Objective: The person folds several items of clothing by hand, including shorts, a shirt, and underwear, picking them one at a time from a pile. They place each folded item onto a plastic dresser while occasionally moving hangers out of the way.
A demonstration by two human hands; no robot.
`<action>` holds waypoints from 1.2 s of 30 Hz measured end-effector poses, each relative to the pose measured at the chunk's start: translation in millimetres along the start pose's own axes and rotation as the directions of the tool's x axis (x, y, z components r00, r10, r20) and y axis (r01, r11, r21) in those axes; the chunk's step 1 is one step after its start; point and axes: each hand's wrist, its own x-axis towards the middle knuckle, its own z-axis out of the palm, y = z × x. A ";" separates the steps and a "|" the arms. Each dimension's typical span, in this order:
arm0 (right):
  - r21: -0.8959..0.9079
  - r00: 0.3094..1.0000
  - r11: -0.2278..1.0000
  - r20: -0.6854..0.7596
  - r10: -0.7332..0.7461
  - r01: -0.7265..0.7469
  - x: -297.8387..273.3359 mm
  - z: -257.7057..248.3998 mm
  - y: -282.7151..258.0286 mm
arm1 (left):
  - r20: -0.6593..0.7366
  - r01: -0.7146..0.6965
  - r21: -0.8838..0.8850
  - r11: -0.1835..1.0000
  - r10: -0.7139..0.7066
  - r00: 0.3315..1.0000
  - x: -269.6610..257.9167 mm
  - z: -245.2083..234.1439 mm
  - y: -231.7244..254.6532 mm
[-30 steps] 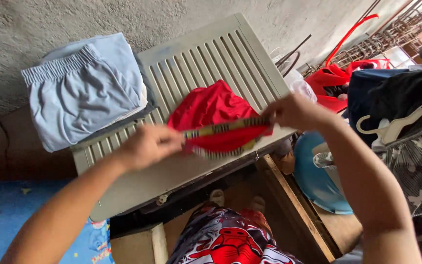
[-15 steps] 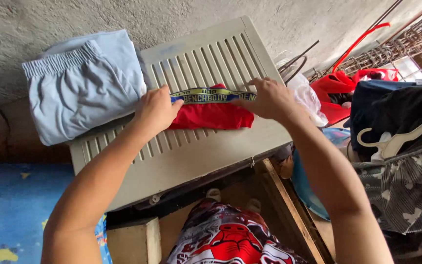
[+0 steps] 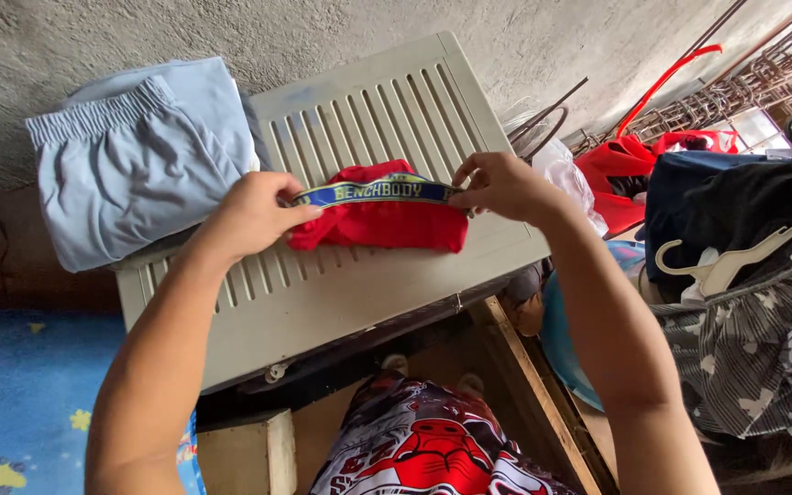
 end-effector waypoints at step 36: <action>0.220 0.991 0.973 -0.123 -0.044 0.071 7.2 17.0 36.9 | 0.067 -0.693 0.546 0.471 0.800 0.596 -47.7 92.0 51.8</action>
